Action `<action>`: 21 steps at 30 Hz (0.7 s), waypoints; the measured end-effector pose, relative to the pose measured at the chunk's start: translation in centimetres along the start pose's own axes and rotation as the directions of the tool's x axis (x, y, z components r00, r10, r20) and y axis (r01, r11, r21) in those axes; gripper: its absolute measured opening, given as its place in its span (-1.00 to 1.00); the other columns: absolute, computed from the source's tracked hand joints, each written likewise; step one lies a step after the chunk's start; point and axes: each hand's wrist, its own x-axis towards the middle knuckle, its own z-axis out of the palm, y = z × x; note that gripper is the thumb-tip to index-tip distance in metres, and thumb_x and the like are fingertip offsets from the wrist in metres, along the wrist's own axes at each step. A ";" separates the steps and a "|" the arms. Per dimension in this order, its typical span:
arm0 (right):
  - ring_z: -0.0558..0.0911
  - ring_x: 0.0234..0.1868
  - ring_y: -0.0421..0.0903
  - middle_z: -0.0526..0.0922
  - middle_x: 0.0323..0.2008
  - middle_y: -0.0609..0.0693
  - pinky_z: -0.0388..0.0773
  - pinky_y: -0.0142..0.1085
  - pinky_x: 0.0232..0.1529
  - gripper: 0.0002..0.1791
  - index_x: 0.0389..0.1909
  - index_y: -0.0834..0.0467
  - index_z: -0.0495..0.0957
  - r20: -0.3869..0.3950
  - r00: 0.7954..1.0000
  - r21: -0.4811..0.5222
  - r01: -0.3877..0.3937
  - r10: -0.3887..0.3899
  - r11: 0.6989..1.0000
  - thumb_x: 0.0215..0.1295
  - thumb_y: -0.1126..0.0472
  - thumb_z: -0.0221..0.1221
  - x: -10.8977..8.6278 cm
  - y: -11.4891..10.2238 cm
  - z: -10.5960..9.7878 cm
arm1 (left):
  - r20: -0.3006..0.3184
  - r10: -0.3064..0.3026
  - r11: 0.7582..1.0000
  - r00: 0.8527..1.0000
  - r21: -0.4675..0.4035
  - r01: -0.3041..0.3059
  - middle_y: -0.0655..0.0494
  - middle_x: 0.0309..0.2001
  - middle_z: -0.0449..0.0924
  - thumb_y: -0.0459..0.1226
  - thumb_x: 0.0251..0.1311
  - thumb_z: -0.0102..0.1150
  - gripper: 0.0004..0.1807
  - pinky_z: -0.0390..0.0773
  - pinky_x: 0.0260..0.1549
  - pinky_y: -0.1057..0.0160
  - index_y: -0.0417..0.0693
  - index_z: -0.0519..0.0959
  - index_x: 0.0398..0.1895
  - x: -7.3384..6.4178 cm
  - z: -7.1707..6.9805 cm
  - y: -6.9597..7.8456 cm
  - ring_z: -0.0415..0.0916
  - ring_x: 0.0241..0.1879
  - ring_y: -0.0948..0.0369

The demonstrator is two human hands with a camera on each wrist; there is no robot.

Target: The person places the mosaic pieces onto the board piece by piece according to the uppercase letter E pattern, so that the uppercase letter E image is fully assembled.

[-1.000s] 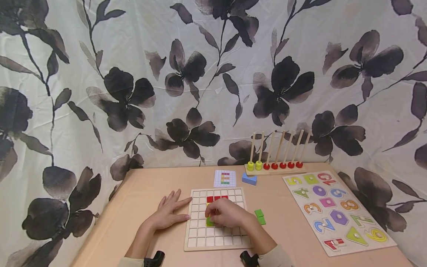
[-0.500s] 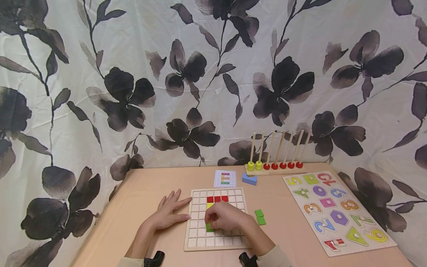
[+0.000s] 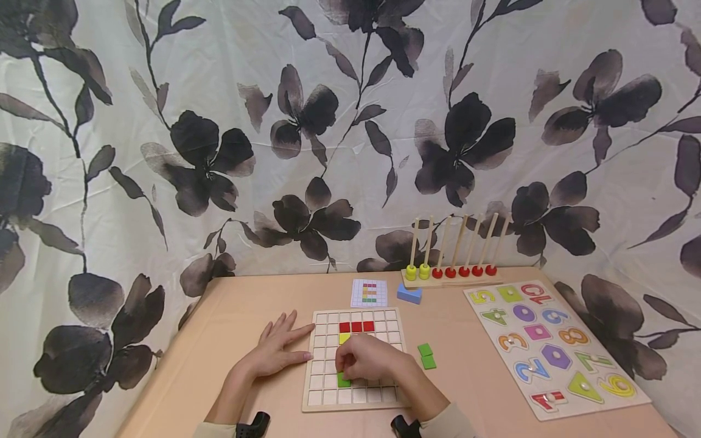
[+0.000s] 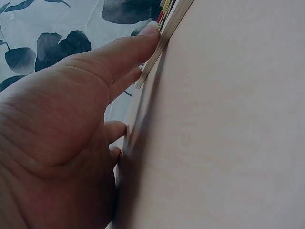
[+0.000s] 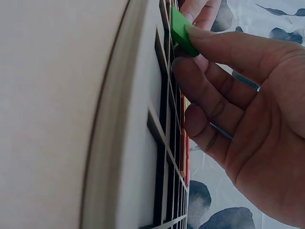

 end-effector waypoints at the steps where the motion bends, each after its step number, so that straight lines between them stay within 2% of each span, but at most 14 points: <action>1: 0.51 -0.44 -0.38 0.63 -0.49 -0.26 0.54 -0.49 -0.37 -0.83 -0.38 0.00 0.71 0.001 1.000 0.001 -0.002 0.002 1.000 0.26 0.36 0.39 0.0 0.0 0.0 | 0.000 -0.001 1.000 1.000 -0.001 0.001 -0.28 0.68 -0.13 0.16 0.25 0.36 -0.28 -0.43 0.54 -0.37 0.30 0.48 0.48 0.0 0.0 0.0 -0.35 0.67 -0.27; 13: 0.48 -0.45 -0.37 0.56 -0.53 -0.25 0.47 -0.50 -0.40 -0.83 -0.38 0.00 0.73 -0.014 0.999 -0.013 -0.034 0.034 0.999 0.15 0.33 0.49 -0.2 -0.1 -0.1 | 0.001 0.000 1.000 1.000 0.003 0.000 -0.27 0.68 -0.13 0.17 0.25 0.36 -0.28 -0.42 0.54 -0.37 0.31 0.47 0.48 0.1 0.0 -0.1 -0.34 0.67 -0.27; 21: 0.52 -0.36 -0.33 0.62 -0.42 -0.26 0.50 -0.48 -0.33 -0.83 -0.16 0.02 0.77 -0.079 0.997 -0.019 -0.022 0.020 1.000 0.24 0.21 0.46 -0.7 0.4 -1.4 | 0.004 -0.008 1.000 1.000 0.005 0.008 -0.25 0.68 -0.14 0.18 0.26 0.35 -0.28 -0.42 0.55 -0.36 0.32 0.47 0.48 0.1 0.1 -0.1 -0.35 0.67 -0.26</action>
